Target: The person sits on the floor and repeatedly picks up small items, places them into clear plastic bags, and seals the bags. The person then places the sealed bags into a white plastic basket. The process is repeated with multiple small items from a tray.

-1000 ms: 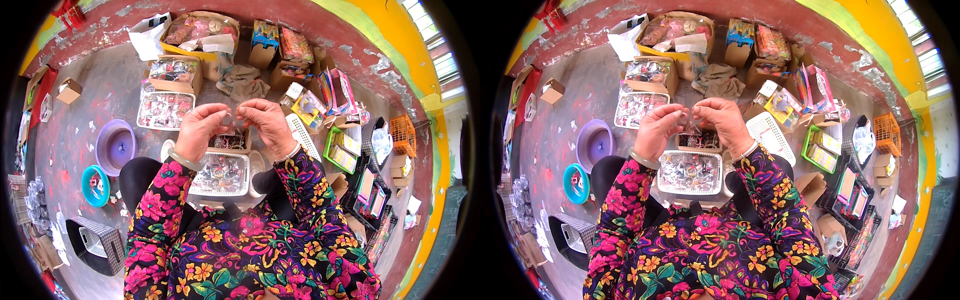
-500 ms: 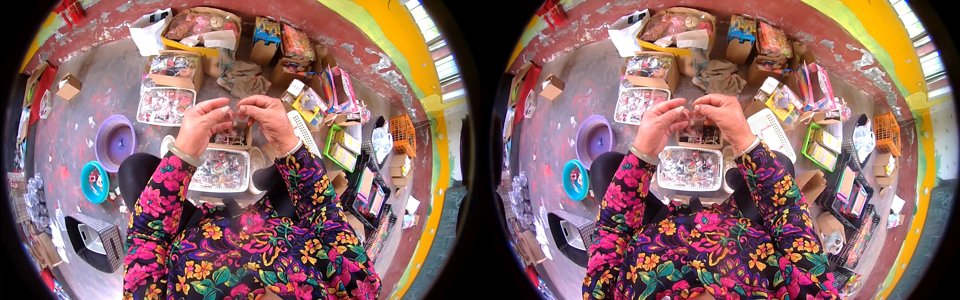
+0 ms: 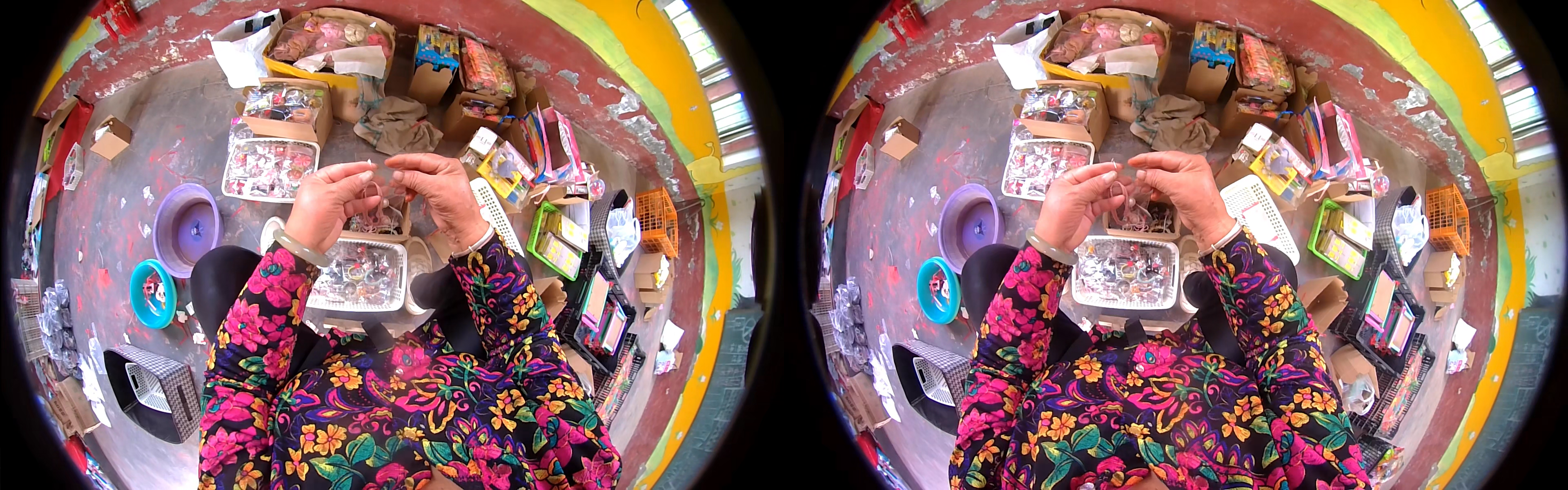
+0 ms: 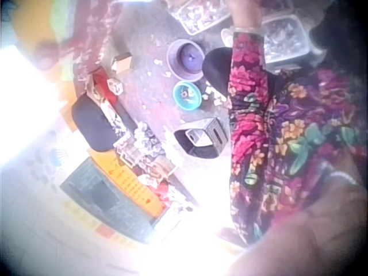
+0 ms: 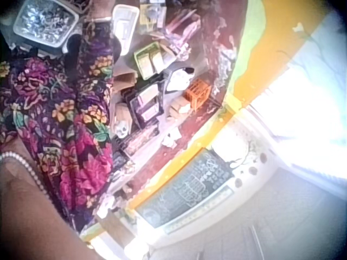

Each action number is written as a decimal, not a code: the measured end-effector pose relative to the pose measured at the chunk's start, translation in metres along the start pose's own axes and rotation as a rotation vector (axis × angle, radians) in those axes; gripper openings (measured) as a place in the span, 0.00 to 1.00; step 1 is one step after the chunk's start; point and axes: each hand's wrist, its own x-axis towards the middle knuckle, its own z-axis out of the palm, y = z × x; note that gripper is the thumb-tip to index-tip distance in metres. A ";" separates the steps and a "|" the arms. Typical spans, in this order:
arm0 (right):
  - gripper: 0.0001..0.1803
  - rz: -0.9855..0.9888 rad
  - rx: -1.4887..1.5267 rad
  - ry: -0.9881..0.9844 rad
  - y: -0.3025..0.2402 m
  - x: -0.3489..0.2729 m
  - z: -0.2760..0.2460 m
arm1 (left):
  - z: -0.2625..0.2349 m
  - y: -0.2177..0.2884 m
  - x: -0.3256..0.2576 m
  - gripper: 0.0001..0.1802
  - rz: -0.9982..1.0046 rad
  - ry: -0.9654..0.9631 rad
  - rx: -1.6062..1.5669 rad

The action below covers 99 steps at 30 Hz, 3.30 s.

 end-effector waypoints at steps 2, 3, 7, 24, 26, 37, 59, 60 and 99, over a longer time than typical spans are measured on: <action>0.12 -0.005 0.004 -0.020 -0.001 -0.001 0.001 | -0.003 0.000 0.000 0.13 -0.021 -0.003 -0.014; 0.12 -0.006 0.015 -0.031 -0.001 -0.001 0.001 | -0.004 0.000 0.001 0.13 -0.032 -0.006 -0.021; 0.11 0.009 0.023 -0.043 -0.001 -0.002 0.000 | -0.005 0.004 -0.001 0.13 -0.058 -0.063 -0.093; 0.08 -0.075 -0.025 -0.069 0.002 0.000 -0.003 | -0.003 0.015 0.002 0.17 -0.138 -0.069 -0.243; 0.09 -0.076 -0.022 -0.060 0.001 0.000 -0.001 | 0.000 0.012 0.001 0.15 -0.073 -0.045 -0.153; 0.10 -0.199 -0.109 -0.130 0.006 0.002 -0.005 | -0.007 0.000 0.003 0.08 -0.009 -0.018 -0.060; 0.08 -0.219 -0.139 -0.051 -0.001 0.001 0.007 | 0.006 -0.002 -0.003 0.10 0.211 0.004 0.131; 0.08 -0.221 -0.139 -0.043 -0.002 0.000 0.008 | 0.006 -0.003 -0.003 0.11 0.221 -0.009 0.128; 0.04 -0.371 -0.329 -0.075 -0.005 -0.003 -0.004 | -0.003 0.010 -0.006 0.10 0.085 -0.152 0.348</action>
